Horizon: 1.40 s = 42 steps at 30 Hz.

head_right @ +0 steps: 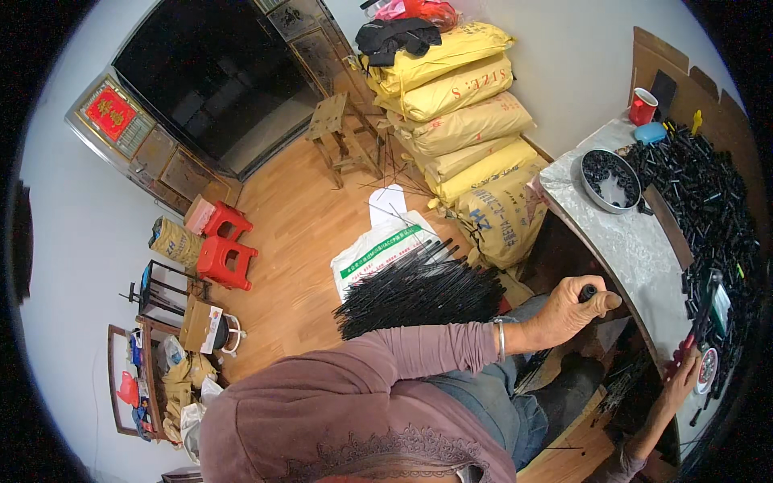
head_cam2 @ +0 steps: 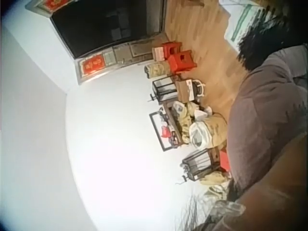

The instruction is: Assembling and cutting wire bundles using pliers and cutters at a workbench.

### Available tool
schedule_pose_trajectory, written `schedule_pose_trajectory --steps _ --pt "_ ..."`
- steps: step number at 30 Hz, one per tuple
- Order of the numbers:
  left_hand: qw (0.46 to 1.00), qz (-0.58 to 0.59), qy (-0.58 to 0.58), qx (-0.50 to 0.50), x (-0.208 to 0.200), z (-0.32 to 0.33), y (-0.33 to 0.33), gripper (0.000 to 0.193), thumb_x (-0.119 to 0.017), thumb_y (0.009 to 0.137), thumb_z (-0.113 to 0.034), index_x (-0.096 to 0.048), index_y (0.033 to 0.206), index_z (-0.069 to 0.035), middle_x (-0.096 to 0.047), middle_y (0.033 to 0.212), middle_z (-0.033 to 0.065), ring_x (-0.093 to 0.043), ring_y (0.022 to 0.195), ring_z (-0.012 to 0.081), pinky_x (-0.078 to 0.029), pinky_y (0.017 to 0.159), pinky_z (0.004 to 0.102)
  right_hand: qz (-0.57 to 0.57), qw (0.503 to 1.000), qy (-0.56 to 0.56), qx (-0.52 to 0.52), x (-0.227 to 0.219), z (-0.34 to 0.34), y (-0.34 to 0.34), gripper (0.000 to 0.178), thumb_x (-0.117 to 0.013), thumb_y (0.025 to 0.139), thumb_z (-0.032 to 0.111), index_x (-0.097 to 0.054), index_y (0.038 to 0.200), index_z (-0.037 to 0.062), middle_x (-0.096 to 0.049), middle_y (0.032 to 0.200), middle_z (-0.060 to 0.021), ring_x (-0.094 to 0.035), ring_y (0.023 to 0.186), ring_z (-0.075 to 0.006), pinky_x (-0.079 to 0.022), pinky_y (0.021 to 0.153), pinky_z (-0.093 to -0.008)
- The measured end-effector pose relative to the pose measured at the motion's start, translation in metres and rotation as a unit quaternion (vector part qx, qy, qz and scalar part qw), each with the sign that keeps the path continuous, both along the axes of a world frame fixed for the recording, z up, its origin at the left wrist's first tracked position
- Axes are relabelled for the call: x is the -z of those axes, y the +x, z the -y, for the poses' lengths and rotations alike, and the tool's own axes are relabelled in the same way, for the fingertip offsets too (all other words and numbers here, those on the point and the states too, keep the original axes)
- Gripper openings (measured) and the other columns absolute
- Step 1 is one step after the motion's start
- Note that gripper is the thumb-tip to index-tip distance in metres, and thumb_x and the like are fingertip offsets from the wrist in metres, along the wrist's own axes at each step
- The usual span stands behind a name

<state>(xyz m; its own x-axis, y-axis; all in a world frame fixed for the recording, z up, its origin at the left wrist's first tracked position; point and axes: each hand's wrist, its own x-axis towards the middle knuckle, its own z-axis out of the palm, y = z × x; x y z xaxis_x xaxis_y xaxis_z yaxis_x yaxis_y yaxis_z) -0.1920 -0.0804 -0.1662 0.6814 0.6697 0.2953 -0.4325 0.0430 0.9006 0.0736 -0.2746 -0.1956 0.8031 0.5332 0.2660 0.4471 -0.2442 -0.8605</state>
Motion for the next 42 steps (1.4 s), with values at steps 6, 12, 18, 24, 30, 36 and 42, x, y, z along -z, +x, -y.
schedule_pose_trajectory --steps 6,12,18,24,30,36,42 --pt "0.999 -0.018 0.027 -0.023 -0.005 0.0 -0.004 0.05 -0.058 0.089 -0.05 -0.058 0.078 -0.001 -0.054 0.068 -0.0003 -0.046 0.069 0.0039 -0.041 0.061 0.0215 -0.189 0.959 0.176 -0.112 -0.048 -0.041 -0.086 0.02 -0.057 0.095 0.021 -0.051 0.103 0.0043 -0.056 0.079 -0.0031 -0.048 0.055 -0.0059 -0.038 0.045 -0.0194" --pt "0.998 -0.039 0.029 -0.051 -0.001 -0.006 -0.009 0.054 -0.057 0.088 -0.055 -0.054 0.072 -0.003 -0.051 0.064 -0.0012 -0.044 0.065 0.0038 -0.039 0.057 0.022 -0.142 0.977 0.087 -0.134 -0.052 -0.045 -0.109 0.017 -0.058 0.094 0.019 -0.052 0.102 0.0053 -0.048 0.063 0.0022 -0.04 0.047 -0.0045 -0.032 0.042 -0.0181" --pt "0.997 -0.036 0.023 -0.061 0.003 -0.007 -0.008 0.059 -0.057 0.084 -0.061 -0.053 0.07 -0.004 -0.05 0.062 -0.0019 -0.043 0.063 0.0038 -0.037 0.054 0.0227 -0.032 0.984 0.057 -0.169 -0.051 -0.051 -0.116 0.013 -0.06 0.092 0.012 -0.048 0.095 0.0087 -0.041 0.064 0.0055 -0.036 0.05 -0.0014 -0.026 0.043 -0.0173" --pt "0.998 -0.027 0.018 -0.061 0.001 -0.006 -0.012 0.06 -0.057 0.084 -0.062 -0.052 0.069 -0.005 -0.049 0.063 -0.0027 -0.041 0.062 0.0033 -0.035 0.053 0.0224 -0.017 0.986 -0.021 -0.162 -0.059 -0.048 -0.129 0.014 -0.061 0.091 0.01 -0.047 0.091 0.0076 -0.041 0.071 0.0052 -0.036 0.06 -0.0031 -0.03 0.052 -0.017" --pt "0.998 -0.022 0.016 -0.057 -0.002 -0.006 -0.011 0.06 -0.056 0.084 -0.063 -0.051 0.069 -0.005 -0.047 0.062 -0.0033 -0.04 0.062 0.0033 -0.034 0.052 0.0224 0.004 0.982 -0.008 -0.187 -0.058 -0.048 -0.129 0.015 -0.062 0.089 0.007 -0.047 0.09 0.0056 -0.041 0.078 0.0021 -0.036 0.069 -0.0067 -0.031 0.062 -0.0197" --pt "0.998 -0.013 0.027 -0.064 0.002 -0.007 -0.009 0.062 -0.053 0.084 -0.066 -0.051 0.068 -0.005 -0.045 0.061 -0.0035 -0.04 0.06 0.0025 -0.032 0.05 0.0213 0.026 0.981 -0.017 -0.194 -0.061 -0.047 -0.134 0.015 -0.063 0.087 0.003 -0.048 0.089 0.0044 -0.04 0.077 0.0009 -0.037 0.07 -0.0081 -0.032 0.062 -0.0205" --pt "0.997 -0.03 -0.062 0.038 -0.005 -0.003 -0.023 0.056 -0.053 0.086 -0.059 -0.051 0.072 -0.006 -0.046 0.061 -0.0012 -0.046 0.059 0.0076 -0.037 0.053 0.0246 0.061 0.98 0.001 -0.188 -0.062 -0.038 -0.141 0.017 -0.065 0.084 0.002 -0.049 0.089 0.0032 -0.04 0.075 0.0003 -0.037 0.067 -0.01 -0.033 0.061 -0.0225"
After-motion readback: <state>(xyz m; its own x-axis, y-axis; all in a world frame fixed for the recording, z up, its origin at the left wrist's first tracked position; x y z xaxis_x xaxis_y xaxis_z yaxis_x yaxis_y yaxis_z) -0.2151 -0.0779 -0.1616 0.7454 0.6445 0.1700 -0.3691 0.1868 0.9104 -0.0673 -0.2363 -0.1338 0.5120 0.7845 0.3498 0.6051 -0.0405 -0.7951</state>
